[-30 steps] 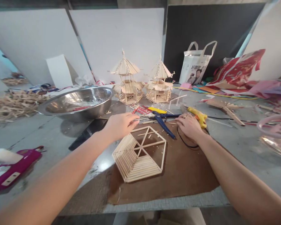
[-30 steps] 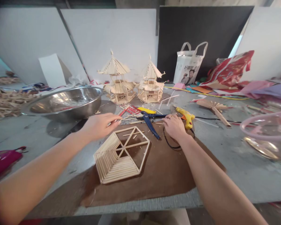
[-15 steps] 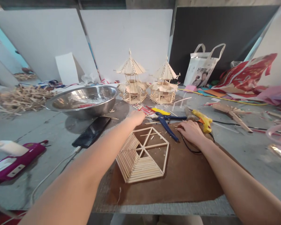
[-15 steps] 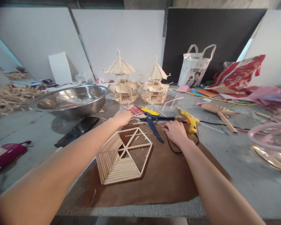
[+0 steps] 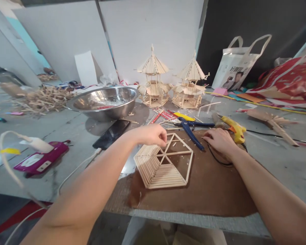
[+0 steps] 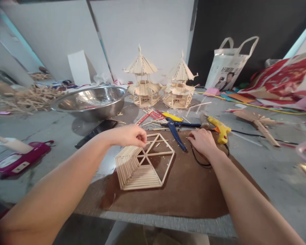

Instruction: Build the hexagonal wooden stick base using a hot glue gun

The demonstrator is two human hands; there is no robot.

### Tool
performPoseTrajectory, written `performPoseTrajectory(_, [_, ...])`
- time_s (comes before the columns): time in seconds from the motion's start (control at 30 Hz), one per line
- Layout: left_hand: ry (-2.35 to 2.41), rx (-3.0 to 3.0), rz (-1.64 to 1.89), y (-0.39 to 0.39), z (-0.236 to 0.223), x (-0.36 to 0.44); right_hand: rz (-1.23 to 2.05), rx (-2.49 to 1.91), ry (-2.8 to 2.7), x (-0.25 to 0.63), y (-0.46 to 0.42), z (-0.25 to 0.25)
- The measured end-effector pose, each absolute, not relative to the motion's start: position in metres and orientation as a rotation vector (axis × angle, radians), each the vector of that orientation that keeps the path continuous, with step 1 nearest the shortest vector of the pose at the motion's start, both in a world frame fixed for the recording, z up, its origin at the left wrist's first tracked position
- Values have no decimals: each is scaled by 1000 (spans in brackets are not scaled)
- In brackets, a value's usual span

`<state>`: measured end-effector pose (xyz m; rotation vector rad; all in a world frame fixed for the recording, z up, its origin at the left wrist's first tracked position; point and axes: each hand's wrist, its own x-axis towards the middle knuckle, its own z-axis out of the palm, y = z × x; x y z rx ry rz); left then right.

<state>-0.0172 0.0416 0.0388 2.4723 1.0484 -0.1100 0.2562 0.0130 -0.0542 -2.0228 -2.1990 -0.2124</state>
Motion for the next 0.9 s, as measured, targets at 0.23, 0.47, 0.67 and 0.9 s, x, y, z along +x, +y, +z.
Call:
performPoseTrajectory(0.23, [861, 2422, -290, 21, 24, -11, -186, -2010, -2183, 261, 15, -61])
performPoseTrajectory(0.47, [860, 2432, -344, 21, 17, -5, -177, -1977, -2183, 262, 15, -61])
performPoseTrajectory(0.67, [846, 2431, -327, 19, 14, -4, -174, -2005, -2191, 264, 16, -63])
performPoseTrajectory(0.9, [771, 2377, -341, 23, 9, -5, -206, -1951, -2224, 265, 15, -62])
